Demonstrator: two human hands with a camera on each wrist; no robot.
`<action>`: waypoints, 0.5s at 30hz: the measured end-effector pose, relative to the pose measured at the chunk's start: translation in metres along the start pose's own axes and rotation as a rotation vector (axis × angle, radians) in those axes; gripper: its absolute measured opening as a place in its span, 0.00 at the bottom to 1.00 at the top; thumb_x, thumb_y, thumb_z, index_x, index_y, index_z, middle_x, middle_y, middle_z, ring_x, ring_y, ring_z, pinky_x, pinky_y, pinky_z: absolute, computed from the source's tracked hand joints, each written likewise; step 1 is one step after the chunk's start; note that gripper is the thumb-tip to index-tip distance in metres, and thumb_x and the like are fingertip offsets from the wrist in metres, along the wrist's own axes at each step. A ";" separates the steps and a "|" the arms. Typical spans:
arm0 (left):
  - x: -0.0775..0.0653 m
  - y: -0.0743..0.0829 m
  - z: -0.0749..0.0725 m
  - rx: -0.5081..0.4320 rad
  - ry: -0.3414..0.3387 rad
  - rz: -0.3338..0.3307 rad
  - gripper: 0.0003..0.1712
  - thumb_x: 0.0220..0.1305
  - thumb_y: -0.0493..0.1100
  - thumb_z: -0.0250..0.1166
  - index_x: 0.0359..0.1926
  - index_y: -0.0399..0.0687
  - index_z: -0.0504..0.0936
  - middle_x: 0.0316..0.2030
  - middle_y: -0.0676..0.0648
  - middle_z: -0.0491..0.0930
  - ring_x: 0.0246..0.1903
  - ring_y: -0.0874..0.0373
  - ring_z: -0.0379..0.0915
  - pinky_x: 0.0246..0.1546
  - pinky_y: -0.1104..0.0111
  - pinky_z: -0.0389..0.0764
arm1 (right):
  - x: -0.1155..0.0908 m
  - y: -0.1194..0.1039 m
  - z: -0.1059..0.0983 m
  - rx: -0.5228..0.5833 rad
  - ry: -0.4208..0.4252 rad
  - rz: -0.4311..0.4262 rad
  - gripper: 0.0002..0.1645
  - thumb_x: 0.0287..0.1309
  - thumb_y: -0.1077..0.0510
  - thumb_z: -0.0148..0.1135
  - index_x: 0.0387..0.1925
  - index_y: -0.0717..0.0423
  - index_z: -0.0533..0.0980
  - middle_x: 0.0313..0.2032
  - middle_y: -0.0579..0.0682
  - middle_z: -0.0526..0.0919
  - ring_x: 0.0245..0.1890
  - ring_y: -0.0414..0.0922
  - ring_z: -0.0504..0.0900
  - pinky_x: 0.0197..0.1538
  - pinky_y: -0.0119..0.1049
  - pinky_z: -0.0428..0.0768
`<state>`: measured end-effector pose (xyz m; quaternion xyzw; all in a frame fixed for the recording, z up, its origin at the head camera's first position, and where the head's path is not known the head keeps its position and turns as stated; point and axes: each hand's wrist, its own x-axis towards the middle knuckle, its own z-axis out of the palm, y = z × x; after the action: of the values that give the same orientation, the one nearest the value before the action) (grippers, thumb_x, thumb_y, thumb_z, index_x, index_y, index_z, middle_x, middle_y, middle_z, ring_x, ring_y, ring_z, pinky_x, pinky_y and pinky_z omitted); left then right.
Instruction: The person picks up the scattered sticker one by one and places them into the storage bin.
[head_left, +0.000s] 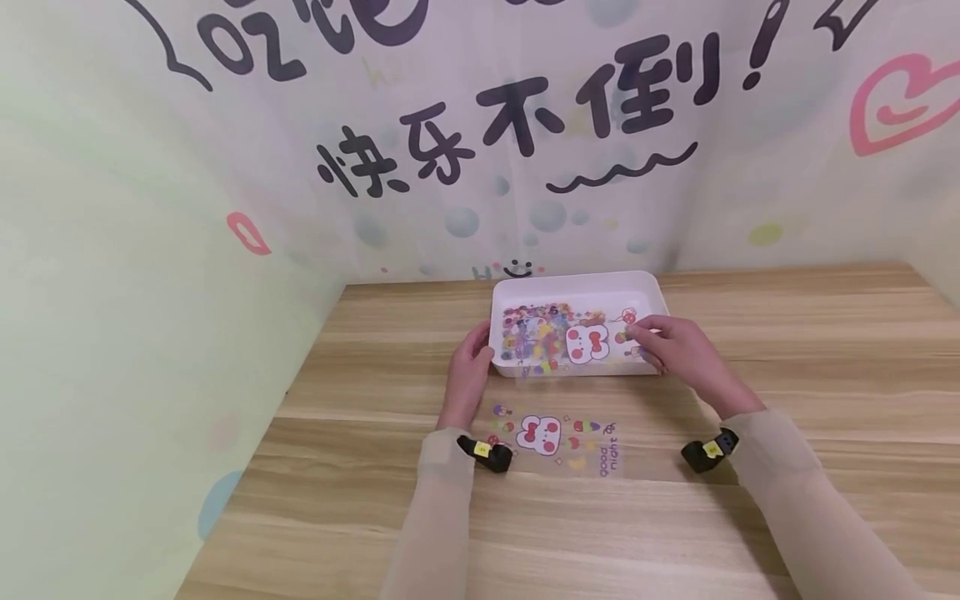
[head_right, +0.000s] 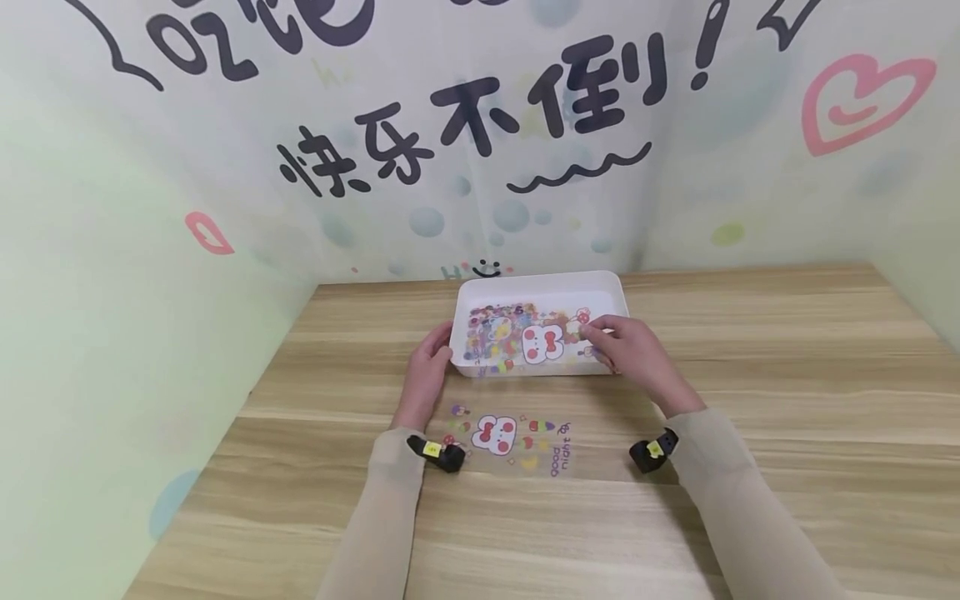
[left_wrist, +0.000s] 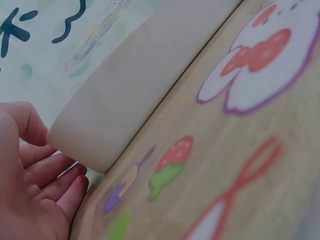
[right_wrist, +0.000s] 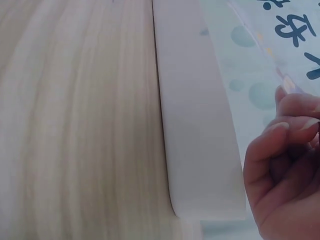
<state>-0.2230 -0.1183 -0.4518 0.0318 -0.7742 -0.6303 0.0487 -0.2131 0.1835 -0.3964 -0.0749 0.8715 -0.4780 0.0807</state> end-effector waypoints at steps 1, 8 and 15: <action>0.000 -0.001 -0.001 -0.005 0.004 -0.003 0.25 0.62 0.39 0.49 0.61 0.54 0.65 0.58 0.54 0.67 0.57 0.62 0.61 0.57 0.66 0.64 | 0.001 0.000 0.001 0.009 0.001 -0.001 0.29 0.56 0.36 0.48 0.40 0.56 0.73 0.17 0.49 0.67 0.20 0.46 0.67 0.24 0.35 0.67; 0.000 -0.004 -0.003 -0.036 0.038 0.006 0.24 0.61 0.38 0.49 0.59 0.52 0.68 0.56 0.52 0.69 0.55 0.63 0.63 0.55 0.67 0.66 | 0.011 -0.002 0.008 0.052 0.017 -0.009 0.31 0.56 0.34 0.47 0.41 0.58 0.72 0.18 0.49 0.66 0.20 0.45 0.66 0.22 0.36 0.66; 0.002 -0.003 -0.002 -0.078 0.053 0.005 0.24 0.60 0.37 0.50 0.58 0.51 0.70 0.55 0.54 0.71 0.54 0.64 0.64 0.54 0.69 0.67 | 0.022 -0.006 0.013 0.099 0.059 -0.026 0.32 0.54 0.33 0.47 0.42 0.57 0.72 0.19 0.50 0.67 0.23 0.46 0.66 0.25 0.36 0.63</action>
<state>-0.2247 -0.1212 -0.4540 0.0448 -0.7476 -0.6587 0.0719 -0.2312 0.1656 -0.3998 -0.0678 0.8478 -0.5234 0.0523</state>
